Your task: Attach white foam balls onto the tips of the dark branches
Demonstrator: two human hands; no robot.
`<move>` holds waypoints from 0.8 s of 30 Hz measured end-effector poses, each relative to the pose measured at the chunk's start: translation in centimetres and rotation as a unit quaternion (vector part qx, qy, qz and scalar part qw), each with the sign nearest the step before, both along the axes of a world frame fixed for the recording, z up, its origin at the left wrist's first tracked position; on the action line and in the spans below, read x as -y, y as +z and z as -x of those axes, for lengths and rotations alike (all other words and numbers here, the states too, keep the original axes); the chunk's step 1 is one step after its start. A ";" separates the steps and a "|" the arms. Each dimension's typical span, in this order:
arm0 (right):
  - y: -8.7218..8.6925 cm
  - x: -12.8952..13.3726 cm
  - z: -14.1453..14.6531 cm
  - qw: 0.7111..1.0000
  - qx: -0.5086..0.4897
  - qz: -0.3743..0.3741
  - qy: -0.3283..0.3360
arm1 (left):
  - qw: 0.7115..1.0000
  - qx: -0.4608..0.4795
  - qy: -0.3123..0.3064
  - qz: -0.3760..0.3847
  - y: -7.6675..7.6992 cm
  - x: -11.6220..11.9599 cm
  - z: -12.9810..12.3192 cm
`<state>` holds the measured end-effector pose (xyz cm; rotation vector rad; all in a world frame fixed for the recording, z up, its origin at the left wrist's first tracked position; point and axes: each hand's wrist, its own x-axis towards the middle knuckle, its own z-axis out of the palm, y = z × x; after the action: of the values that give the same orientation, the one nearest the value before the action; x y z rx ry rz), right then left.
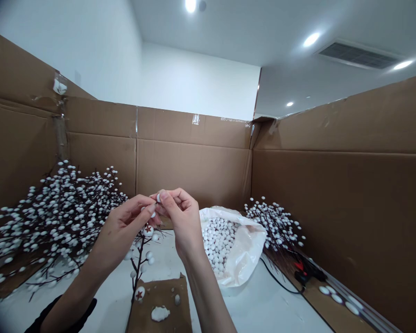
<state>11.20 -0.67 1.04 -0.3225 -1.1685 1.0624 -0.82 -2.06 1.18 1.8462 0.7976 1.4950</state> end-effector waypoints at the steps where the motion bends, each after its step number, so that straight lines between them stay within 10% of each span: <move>1: 0.0 0.0 0.0 1.000 0.001 0.001 0.001 | 1.000 0.001 0.001 0.000 0.0 0.0 0.0; 24: -0.3 -0.5 0.9 1.000 0.009 -0.020 0.020 | 0.994 0.067 0.058 -0.068 -0.1 -1.3 0.8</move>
<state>10.33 -0.14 0.69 -0.2804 -1.2154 1.0709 -1.64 -0.72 1.11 1.7993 0.7664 1.7655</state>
